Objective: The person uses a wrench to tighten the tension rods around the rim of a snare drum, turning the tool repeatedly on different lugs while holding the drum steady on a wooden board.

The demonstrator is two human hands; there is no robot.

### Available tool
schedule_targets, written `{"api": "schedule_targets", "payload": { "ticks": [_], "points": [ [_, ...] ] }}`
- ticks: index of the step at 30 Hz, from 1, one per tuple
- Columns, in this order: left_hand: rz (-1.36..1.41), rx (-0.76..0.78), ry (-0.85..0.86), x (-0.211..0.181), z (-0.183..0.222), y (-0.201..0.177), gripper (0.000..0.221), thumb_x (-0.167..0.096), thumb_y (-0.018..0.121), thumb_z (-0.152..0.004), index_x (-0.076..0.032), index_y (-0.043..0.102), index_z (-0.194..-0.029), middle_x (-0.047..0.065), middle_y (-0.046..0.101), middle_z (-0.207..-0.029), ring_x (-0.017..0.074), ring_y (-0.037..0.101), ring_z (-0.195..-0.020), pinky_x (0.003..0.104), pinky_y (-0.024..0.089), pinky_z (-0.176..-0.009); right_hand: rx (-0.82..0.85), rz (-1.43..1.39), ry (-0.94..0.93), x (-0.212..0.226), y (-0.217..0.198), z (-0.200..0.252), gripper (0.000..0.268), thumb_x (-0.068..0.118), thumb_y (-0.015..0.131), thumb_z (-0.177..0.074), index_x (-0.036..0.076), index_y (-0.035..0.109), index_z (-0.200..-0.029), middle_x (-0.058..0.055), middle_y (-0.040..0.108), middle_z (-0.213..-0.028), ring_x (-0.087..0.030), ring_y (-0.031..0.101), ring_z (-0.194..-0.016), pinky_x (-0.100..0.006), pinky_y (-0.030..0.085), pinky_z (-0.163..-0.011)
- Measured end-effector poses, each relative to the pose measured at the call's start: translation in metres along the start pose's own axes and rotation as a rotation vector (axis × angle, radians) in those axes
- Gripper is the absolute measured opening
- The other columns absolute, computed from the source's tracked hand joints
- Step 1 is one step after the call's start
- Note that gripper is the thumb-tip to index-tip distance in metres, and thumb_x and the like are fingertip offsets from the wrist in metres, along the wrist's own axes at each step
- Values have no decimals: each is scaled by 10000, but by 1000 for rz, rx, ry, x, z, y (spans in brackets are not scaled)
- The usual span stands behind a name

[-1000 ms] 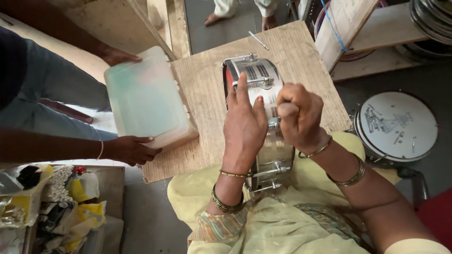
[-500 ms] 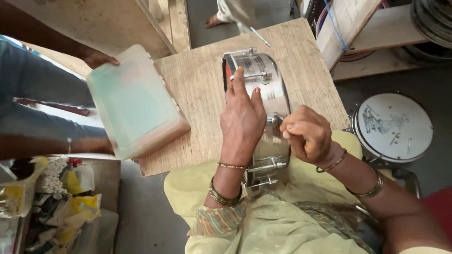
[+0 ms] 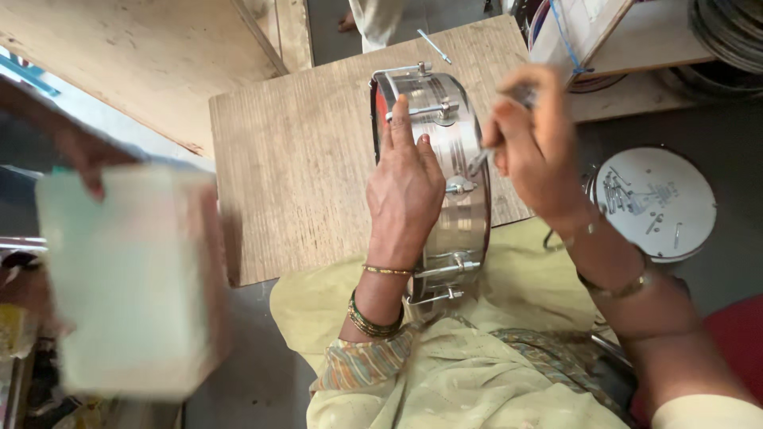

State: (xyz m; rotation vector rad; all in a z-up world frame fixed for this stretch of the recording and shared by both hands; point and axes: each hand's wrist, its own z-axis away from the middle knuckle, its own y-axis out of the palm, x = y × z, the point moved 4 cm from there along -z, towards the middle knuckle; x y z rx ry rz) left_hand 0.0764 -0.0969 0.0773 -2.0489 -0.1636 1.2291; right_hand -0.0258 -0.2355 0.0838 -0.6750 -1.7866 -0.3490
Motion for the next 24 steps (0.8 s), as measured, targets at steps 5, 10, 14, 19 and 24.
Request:
{"api": "schedule_targets", "payload": {
  "ticks": [5, 10, 14, 19, 24],
  "points": [
    [16, -24, 35, 9, 2, -5, 614, -174, 537, -1018, -112, 309, -1584, 310, 558, -1441, 484, 703, -911, 515, 581, -685, 136, 194, -625, 15, 13, 53, 179, -17, 467, -1117, 76, 358, -1225, -122, 580, -884, -190, 589, -722, -308, 517, -603],
    [12, -2, 5, 10, 1, -7, 623, -169, 536, -1011, -123, 303, -1587, 306, 554, -1447, 476, 711, -892, 511, 582, -666, 211, 407, -821, 19, 24, 51, 201, -15, 530, -1023, 116, 437, -1144, -129, 628, -801, -233, 616, -660, -336, 488, -553],
    [16, 5, -1, 9, 2, -5, 635, -169, 544, -999, -118, 296, -1581, 293, 543, -1466, 479, 709, -864, 517, 580, -663, 106, 268, -151, 5, 21, 18, 172, 96, 487, -1159, 66, 411, -1310, -54, 601, -802, -102, 562, -647, -277, 451, -559],
    [26, 16, -14, 7, 0, -7, 616, -163, 537, -1008, -113, 299, -1574, 282, 538, -1470, 477, 706, -895, 515, 580, -671, 236, -67, 277, -2, 26, -31, 211, 181, 478, -1094, 71, 453, -1273, -40, 570, -706, -94, 441, -461, -246, 371, -403],
    [58, 22, -17, 13, 2, -11, 625, -150, 520, -1014, -115, 296, -1596, 251, 585, -1438, 462, 705, -967, 515, 574, -733, 28, 18, -305, 15, 12, 32, 127, 90, 497, -1201, 95, 418, -1301, -60, 575, -865, -90, 546, -619, -193, 427, -520]
  ]
}}
